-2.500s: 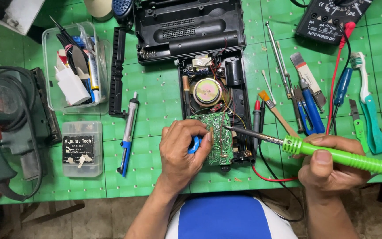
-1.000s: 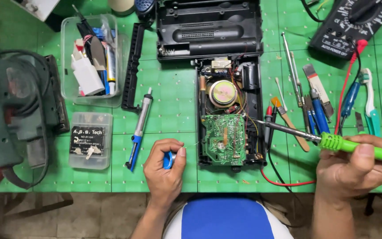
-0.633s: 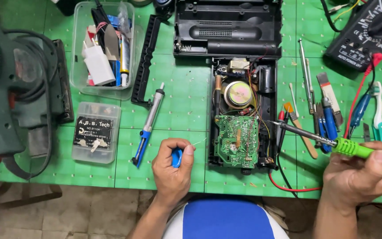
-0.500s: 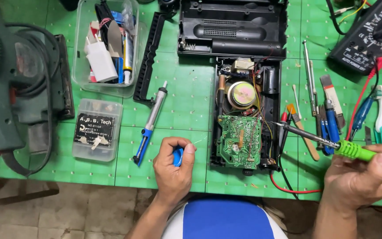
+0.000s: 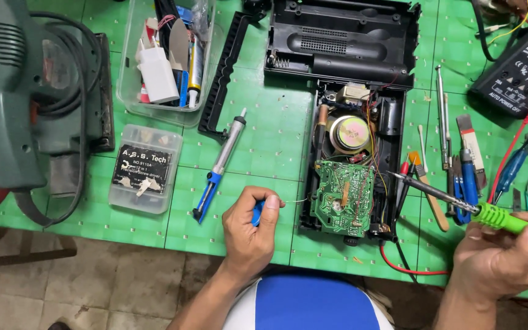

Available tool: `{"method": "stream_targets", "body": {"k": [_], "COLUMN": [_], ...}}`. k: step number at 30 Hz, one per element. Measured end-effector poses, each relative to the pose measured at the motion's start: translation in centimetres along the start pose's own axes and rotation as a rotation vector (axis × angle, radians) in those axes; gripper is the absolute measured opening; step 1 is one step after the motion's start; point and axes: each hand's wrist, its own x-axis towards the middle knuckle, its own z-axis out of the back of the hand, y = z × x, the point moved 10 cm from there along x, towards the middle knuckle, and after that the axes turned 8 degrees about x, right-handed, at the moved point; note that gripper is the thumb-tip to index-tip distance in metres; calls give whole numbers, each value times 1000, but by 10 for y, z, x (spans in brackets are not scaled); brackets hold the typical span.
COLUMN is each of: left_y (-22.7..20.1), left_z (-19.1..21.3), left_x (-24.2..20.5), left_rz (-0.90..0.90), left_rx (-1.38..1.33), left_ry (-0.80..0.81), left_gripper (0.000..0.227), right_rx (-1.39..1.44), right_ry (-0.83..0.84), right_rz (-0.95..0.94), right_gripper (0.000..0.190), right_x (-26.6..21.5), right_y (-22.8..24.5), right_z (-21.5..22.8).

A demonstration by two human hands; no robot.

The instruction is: Soldering electronic components onto a circuit board inside a device housing using a soldering iron and solder wire.

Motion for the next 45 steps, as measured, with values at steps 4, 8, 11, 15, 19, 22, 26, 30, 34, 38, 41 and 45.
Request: {"method": "stream_targets", "body": {"k": [4, 8, 11, 15, 19, 22, 26, 30, 34, 38, 41, 45], "left_y": [-5, -9, -13, -9, 0, 2, 1, -1, -3, -9, -5, -6], "left_z": [2, 2, 2, 2, -1, -4, -6, -6, -6, -4, -4, -6], "left_x": [1, 2, 2, 0, -6, -8, -6, -4, -4, -3, -3, -2], "left_rz": [-39, -92, -125, -74, -94, -92, -78, -67, -43, -80, -75, -78], "left_rx": [15, 9, -17, -74, -94, -89, -84, -59, -14, 56, 88, 95], "left_ry": [-4, 2, 2, 9, 66, 92, 61, 17, 16, -6, -12, 8], "left_gripper": [30, 35, 36, 25, 27, 22, 12, 13, 15, 16, 16, 16], "right_rx": [-18, 1, 34, 73, 63, 17, 21, -7, 14, 12, 8, 27], "right_ry": [5, 8, 8, 10, 17, 25, 21, 42, 38, 39, 48, 73], "right_rz": [-3, -16, -6, 3, -39, -17, -48, -22, -16, -8, 1, 28], "right_gripper": [39, 38, 37, 38, 34, 37, 38, 41, 41, 41, 39, 40], "right_x": [-3, -2, -3, 3, -1, -3, -2, -2, -2, -2, -2, -2], "right_y": [5, 5, 7, -4, 4, 11, 7, 8, 5, 4, 4, 6], "right_z": [-4, -5, -10, 0, -9, -13, -12, -13, -10, -8, -7, -11]}}
